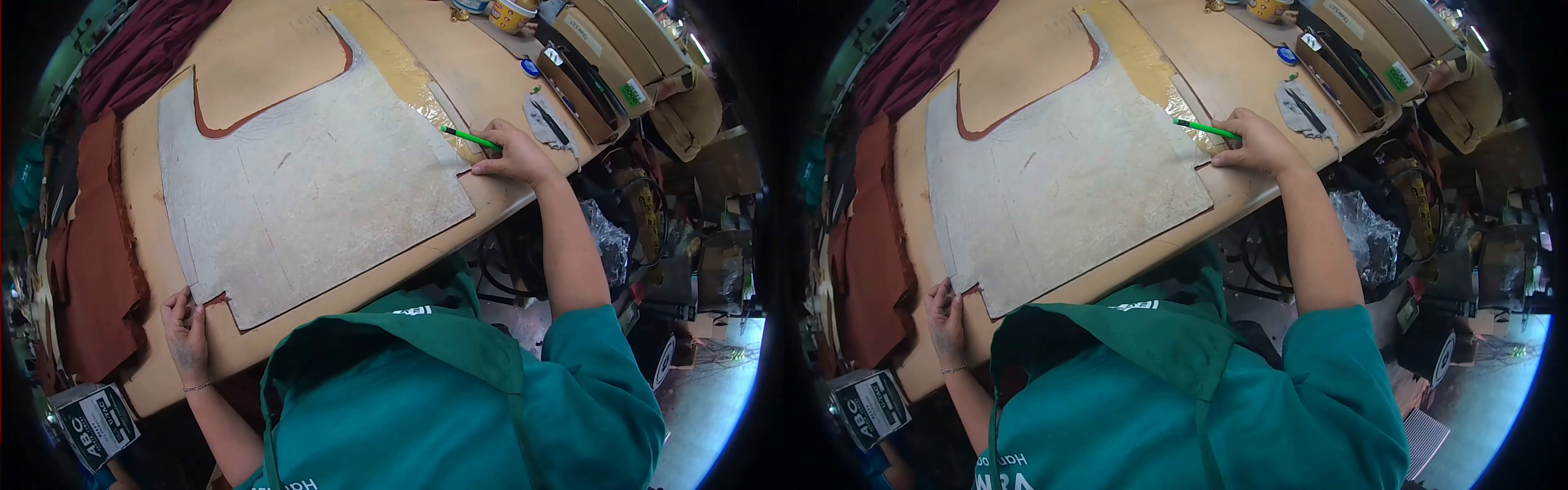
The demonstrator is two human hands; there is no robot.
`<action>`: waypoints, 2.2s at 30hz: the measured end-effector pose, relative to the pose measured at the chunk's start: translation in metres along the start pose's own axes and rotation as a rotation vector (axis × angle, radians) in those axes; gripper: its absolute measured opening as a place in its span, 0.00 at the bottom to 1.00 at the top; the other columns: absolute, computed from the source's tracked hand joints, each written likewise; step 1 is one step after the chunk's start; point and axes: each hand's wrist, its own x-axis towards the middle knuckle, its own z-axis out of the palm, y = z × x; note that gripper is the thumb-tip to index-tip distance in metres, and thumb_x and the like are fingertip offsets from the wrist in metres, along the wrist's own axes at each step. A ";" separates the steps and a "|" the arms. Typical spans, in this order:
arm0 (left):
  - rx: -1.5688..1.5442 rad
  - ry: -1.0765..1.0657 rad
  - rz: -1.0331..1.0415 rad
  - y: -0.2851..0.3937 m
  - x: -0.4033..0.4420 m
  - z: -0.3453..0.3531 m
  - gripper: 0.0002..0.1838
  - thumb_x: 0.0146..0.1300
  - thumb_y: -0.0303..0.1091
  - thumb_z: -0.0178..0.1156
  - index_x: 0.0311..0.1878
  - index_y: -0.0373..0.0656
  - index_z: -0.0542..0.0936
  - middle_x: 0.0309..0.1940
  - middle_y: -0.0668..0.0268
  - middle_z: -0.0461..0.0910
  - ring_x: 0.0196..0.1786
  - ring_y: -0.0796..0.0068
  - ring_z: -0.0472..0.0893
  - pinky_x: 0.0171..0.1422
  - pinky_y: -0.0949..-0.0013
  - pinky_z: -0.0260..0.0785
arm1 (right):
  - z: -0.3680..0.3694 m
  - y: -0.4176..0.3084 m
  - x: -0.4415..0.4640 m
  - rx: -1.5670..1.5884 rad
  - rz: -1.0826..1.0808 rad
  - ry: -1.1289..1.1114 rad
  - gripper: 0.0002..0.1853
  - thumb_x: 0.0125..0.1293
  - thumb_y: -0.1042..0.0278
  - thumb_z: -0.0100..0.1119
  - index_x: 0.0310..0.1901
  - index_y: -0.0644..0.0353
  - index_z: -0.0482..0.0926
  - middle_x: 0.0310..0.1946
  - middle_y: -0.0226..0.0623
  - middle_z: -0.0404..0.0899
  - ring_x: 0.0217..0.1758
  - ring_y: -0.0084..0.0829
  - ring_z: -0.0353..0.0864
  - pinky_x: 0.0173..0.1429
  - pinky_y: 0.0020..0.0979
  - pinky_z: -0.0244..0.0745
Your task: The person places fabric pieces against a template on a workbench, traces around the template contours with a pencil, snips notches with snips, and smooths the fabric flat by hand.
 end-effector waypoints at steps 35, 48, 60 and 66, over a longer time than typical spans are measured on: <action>0.044 0.182 0.038 0.010 -0.007 0.009 0.18 0.52 0.25 0.56 0.49 0.34 0.75 0.42 0.57 0.70 0.47 0.61 0.70 0.53 0.66 0.62 | -0.002 -0.017 0.001 -0.080 0.047 -0.015 0.33 0.36 0.76 0.71 0.51 0.65 0.74 0.32 0.32 0.68 0.35 0.27 0.69 0.43 0.25 0.67; -0.004 0.190 0.017 0.005 -0.006 0.010 0.17 0.52 0.24 0.57 0.47 0.35 0.76 0.41 0.58 0.71 0.45 0.62 0.71 0.52 0.67 0.63 | -0.001 -0.021 -0.001 -0.129 0.045 -0.016 0.32 0.37 0.75 0.70 0.51 0.64 0.74 0.34 0.33 0.68 0.38 0.29 0.69 0.46 0.25 0.66; -0.052 0.173 -0.036 0.004 -0.004 0.007 0.17 0.52 0.23 0.57 0.47 0.33 0.76 0.41 0.57 0.69 0.47 0.64 0.70 0.54 0.69 0.62 | 0.001 -0.013 -0.001 -0.098 0.058 -0.006 0.34 0.35 0.76 0.70 0.52 0.66 0.73 0.37 0.34 0.68 0.40 0.30 0.70 0.48 0.25 0.65; -0.144 0.060 -0.207 0.009 0.010 -0.003 0.20 0.50 0.26 0.60 0.48 0.33 0.74 0.40 0.58 0.70 0.44 0.67 0.72 0.49 0.70 0.66 | 0.002 -0.020 -0.002 -0.126 0.024 0.007 0.33 0.36 0.75 0.69 0.51 0.67 0.72 0.40 0.36 0.70 0.43 0.32 0.71 0.50 0.26 0.66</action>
